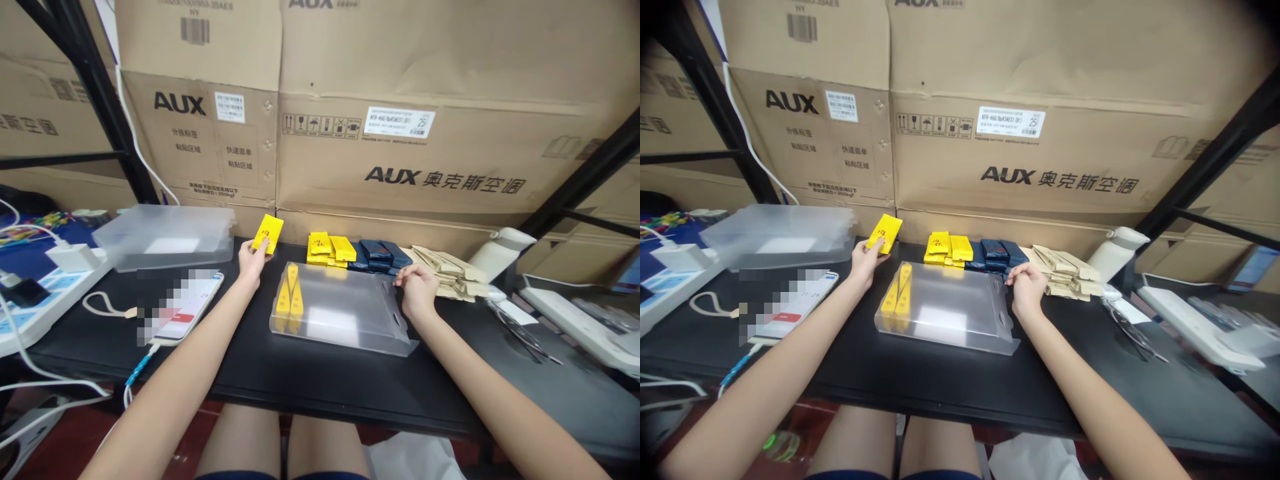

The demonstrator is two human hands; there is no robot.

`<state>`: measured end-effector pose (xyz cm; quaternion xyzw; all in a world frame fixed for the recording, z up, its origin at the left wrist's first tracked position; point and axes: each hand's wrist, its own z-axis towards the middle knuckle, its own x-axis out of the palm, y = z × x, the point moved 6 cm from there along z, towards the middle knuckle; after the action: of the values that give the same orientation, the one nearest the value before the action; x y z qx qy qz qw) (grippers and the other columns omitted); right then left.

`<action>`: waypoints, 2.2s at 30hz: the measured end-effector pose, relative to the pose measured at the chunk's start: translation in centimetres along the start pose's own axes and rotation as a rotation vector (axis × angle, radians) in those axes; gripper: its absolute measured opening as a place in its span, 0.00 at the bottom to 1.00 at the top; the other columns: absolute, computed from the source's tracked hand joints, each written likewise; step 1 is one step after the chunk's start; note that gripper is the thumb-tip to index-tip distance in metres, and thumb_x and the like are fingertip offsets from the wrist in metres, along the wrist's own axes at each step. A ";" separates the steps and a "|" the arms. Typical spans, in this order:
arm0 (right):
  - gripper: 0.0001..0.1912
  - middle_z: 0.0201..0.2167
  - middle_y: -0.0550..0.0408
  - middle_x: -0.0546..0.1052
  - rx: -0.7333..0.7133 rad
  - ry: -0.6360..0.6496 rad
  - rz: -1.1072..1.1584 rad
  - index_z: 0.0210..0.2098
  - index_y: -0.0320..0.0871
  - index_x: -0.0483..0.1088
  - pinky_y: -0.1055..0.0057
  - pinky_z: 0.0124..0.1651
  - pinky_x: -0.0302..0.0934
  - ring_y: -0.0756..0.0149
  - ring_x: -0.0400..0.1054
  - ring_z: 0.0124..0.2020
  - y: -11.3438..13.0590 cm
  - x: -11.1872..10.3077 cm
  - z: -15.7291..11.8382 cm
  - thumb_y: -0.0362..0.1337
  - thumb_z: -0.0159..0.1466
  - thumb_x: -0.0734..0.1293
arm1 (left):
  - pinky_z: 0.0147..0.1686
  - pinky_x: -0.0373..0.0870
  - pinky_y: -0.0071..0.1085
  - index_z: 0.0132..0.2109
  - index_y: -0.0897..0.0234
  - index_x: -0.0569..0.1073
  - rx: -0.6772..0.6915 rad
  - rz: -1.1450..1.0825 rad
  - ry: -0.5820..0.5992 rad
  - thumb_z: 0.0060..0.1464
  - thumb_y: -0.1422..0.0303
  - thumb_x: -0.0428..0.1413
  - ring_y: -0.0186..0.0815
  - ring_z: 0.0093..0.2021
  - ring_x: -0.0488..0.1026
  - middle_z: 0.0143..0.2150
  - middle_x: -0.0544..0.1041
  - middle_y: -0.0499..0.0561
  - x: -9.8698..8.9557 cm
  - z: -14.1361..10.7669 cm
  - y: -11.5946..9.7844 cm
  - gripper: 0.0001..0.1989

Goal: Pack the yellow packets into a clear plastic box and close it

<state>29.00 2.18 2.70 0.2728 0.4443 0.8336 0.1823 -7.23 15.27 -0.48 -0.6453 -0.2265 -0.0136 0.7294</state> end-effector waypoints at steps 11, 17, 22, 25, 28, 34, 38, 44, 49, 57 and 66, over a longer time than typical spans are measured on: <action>0.05 0.11 0.62 0.65 -0.038 0.024 -0.036 0.14 0.43 0.61 0.77 0.17 0.54 0.76 0.58 0.13 0.1 -0.1 0.0 0.28 0.42 0.60 | 0.43 0.73 0.33 0.39 0.66 0.66 -0.106 -0.124 0.253 0.46 0.71 0.63 0.32 0.35 0.78 0.39 0.78 0.54 2.3 -2.4 -1.7 0.15; 0.06 0.12 0.62 0.65 -0.054 0.036 -0.052 0.14 0.42 0.61 0.77 0.18 0.54 0.75 0.59 0.14 0.6 0.0 0.0 0.27 0.43 0.59 | 0.46 0.72 0.35 0.43 0.66 0.73 -0.013 -0.085 0.478 0.37 0.67 0.67 0.36 0.39 0.77 0.43 0.79 0.55 3.3 -3.5 -3.3 0.23; 0.05 0.20 0.60 0.70 -0.135 0.095 -0.092 0.18 0.42 0.65 0.76 0.22 0.58 0.76 0.63 0.17 1.8 0.6 -0.1 0.27 0.45 0.61 | 0.52 0.67 0.34 0.45 0.67 0.76 0.113 0.037 0.650 0.42 0.62 0.65 0.40 0.48 0.74 0.47 0.78 0.55 4.3 -4.5 -3.7 0.22; 0.04 0.26 0.57 0.73 -0.174 0.116 -0.138 0.21 0.42 0.66 0.75 0.24 0.60 0.74 0.65 0.20 2.7 0.9 -0.5 0.28 0.49 0.63 | 0.47 0.70 0.34 0.39 0.67 0.78 0.227 0.220 0.656 0.48 0.56 0.59 0.41 0.43 0.76 0.41 0.80 0.54 4.4 -4.5 -3.2 0.18; 0.04 0.27 0.56 0.73 -0.212 0.142 -0.203 0.22 0.42 0.67 0.75 0.24 0.61 0.72 0.66 0.23 3.3 1.4 -1.0 0.29 0.50 0.63 | 0.40 0.71 0.33 0.37 0.66 0.79 0.360 0.378 0.630 0.53 0.54 0.54 0.42 0.39 0.77 0.37 0.81 0.52 4.4 -4.3 -2.8 0.19; 0.04 0.29 0.54 0.73 -0.262 0.245 -0.305 0.24 0.43 0.68 0.73 0.26 0.63 0.69 0.67 0.27 3.5 2.3 -1.8 0.30 0.54 0.64 | 0.40 0.71 0.31 0.37 0.65 0.78 0.433 0.448 0.667 0.53 0.58 0.53 0.41 0.40 0.76 0.38 0.81 0.52 4.8 -5.3 -2.9 0.16; 0.09 0.40 0.52 0.74 -0.152 0.326 -0.268 0.36 0.45 0.69 0.73 0.26 0.64 0.68 0.69 0.29 3.2 3.1 -2.0 0.39 0.56 0.68 | 0.40 0.70 0.31 0.36 0.64 0.77 0.498 0.462 0.636 0.53 0.61 0.53 0.40 0.38 0.77 0.37 0.80 0.53 5.2 -6.8 -4.2 0.13; 0.18 0.30 0.54 0.78 -0.017 0.825 -0.358 0.43 0.44 0.68 0.63 0.46 0.64 0.63 0.73 0.35 3.4 6.0 -4.4 0.41 0.55 0.71 | 0.39 0.69 0.34 0.34 0.62 0.77 0.609 0.622 0.643 0.54 0.63 0.53 0.40 0.36 0.75 0.34 0.80 0.52 5.8 -8.5 -4.7 0.11; 0.16 0.24 0.55 0.77 -0.021 0.863 -0.450 0.36 0.42 0.73 0.62 0.44 0.65 0.62 0.73 0.30 3.4 6.4 -5.2 0.43 0.51 0.73 | 0.42 0.69 0.36 0.33 0.61 0.78 0.618 0.673 0.658 0.53 0.60 0.53 0.40 0.36 0.75 0.34 0.80 0.52 6.0 -8.9 -4.4 0.12; 0.15 0.24 0.55 0.78 -0.034 0.757 -0.441 0.34 0.43 0.75 0.62 0.43 0.67 0.61 0.73 0.30 3.1 6.0 -4.8 0.44 0.51 0.73 | 0.41 0.70 0.35 0.40 0.64 0.78 0.470 0.568 0.771 0.44 0.57 0.62 0.42 0.39 0.75 0.40 0.80 0.55 6.1 -9.0 -4.0 0.18; 0.13 0.24 0.55 0.78 -0.058 0.745 -0.445 0.33 0.43 0.75 0.62 0.44 0.66 0.61 0.73 0.31 2.9 6.0 -4.8 0.43 0.51 0.73 | 0.41 0.71 0.34 0.39 0.64 0.79 0.423 0.465 0.848 0.47 0.59 0.60 0.41 0.39 0.76 0.40 0.80 0.54 6.4 -9.0 -3.9 0.14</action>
<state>21.14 0.81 4.68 -0.1544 0.5040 0.8277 0.1925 0.11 7.85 4.85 -0.4551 0.2397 -0.0655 0.8551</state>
